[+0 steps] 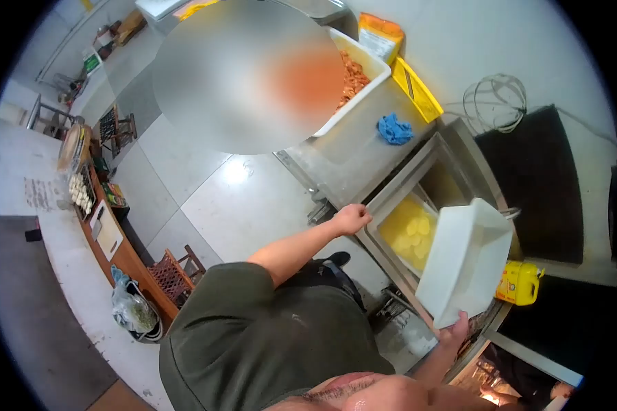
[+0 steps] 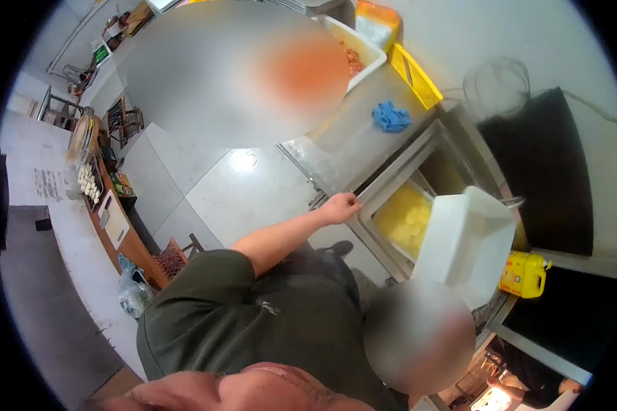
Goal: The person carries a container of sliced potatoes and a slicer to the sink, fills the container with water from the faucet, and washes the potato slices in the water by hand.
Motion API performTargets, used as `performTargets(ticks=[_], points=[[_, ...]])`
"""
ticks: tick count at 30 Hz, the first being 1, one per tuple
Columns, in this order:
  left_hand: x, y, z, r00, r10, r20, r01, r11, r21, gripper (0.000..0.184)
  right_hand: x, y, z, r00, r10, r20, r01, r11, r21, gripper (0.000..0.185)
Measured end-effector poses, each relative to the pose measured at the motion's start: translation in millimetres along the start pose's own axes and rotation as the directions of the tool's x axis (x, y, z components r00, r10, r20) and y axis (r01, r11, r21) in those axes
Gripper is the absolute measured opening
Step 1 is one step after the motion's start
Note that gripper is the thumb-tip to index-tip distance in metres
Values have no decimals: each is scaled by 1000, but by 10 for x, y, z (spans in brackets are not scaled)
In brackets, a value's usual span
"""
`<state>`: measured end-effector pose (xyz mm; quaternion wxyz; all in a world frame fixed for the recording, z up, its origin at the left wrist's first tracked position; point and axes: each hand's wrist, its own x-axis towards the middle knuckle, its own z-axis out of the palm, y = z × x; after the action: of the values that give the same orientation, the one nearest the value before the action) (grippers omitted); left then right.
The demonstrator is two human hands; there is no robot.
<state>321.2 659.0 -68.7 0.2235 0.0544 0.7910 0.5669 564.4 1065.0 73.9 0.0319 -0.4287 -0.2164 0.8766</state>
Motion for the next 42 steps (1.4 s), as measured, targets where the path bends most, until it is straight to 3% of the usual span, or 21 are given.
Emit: performTargets(ticks=[1, 5, 6, 10, 13, 18, 21, 25, 27, 28, 29, 30, 32, 33, 35, 36, 38, 39, 40, 41, 42], points=[[-65, -30, -112, 999, -21, -29, 21, 1000, -2, 34, 75, 74, 69, 907, -400, -135, 323, 863, -388, 54], [-336, -92, -475, 986, -153, -66, 145, 984, -103, 34, 159, 436, -15, 859, -472, -197, 413, 868, -276, 54], [-463, -111, -504, 978, -204, -48, 195, 970, -145, 34, 399, 395, -413, 837, -507, -206, 409, 830, -379, 51], [-659, -186, -563, 985, -169, -20, 163, 968, -190, 38, 246, 907, -222, 910, -370, -188, 300, 899, -319, 52], [-873, 218, -752, 966, -241, 96, 258, 924, -280, 41, 289, 1249, 161, 942, -327, -78, 284, 897, -338, 55], [-1023, 55, -653, 993, 44, 111, 52, 678, -733, 37, 211, 1657, 1387, 944, -330, 13, 265, 732, -628, 51], [-1136, 187, -688, 998, -13, -67, -43, 646, -762, 45, 219, 1723, 1980, 929, -352, 114, 298, 526, -796, 47], [-1300, 522, -918, 937, -254, -242, -9, 673, -740, 33, 592, 1904, 2465, 754, -374, 540, 655, 492, -574, 41], [-1275, 410, -1062, 838, -423, -343, 56, 693, -719, 28, 575, 2004, 2919, 740, -286, 609, 664, 453, -594, 34], [-1316, 385, -1150, 797, -418, -436, 8, 728, -685, 24, 717, 2041, 3058, 711, -267, 650, 697, 152, -701, 27], [-1323, 109, -1307, 793, -280, -541, -42, 861, -507, 23, 540, 2117, 3370, 773, -161, 614, 633, 255, -731, 25], [-1282, -92, -1431, 734, -303, -608, -377, 563, -736, 23, 1027, 2322, 3355, 678, -114, 726, 730, 212, -649, 31], [-1216, -162, -2015, 670, -286, -685, -520, 476, -709, 27, 624, 2340, 3705, 511, 45, 858, 818, 281, -502, 52], [-1191, -202, -2296, 636, -277, -720, -588, 431, -685, 31, 718, 2421, 3703, 334, -26, 942, 942, 44, -332, 53], [-1056, 285, -2751, 532, -401, -746, -560, 494, -665, 37, 723, 2360, 3582, 402, 47, 914, 915, 17, -403, 56], [-970, 126, -3088, 577, -320, -752, -564, 511, -649, 37, 902, 2381, 3388, 447, 41, 893, 894, -10, -447, 55], [-725, 18, -3672, 440, -399, -804, -547, 591, -593, 39, 1177, 2321, 2925, 637, -28, 770, 766, -91, -637, 54], [-596, 4, -3886, 403, -424, -811, -574, 572, -585, 40, 1375, 2304, 2588, 816, -23, 577, 577, 93, -812, 51], [-433, -103, -4207, 372, -430, -823, -560, 604, -568, 42, 1320, 2160, 2417, 901, -69, 427, 432, 77, -899, 52], [-287, -217, -4457, 338, -436, -834, -542, 635, -551, 45, 1621, 2233, 1888, 887, -248, 391, 434, 153, -888, 45], [-125, -139, -4596, 258, -499, -827, -527, 645, -554, 50, 1320, 1941, 1895, 931, -218, 294, 325, 123, -938, 40]])
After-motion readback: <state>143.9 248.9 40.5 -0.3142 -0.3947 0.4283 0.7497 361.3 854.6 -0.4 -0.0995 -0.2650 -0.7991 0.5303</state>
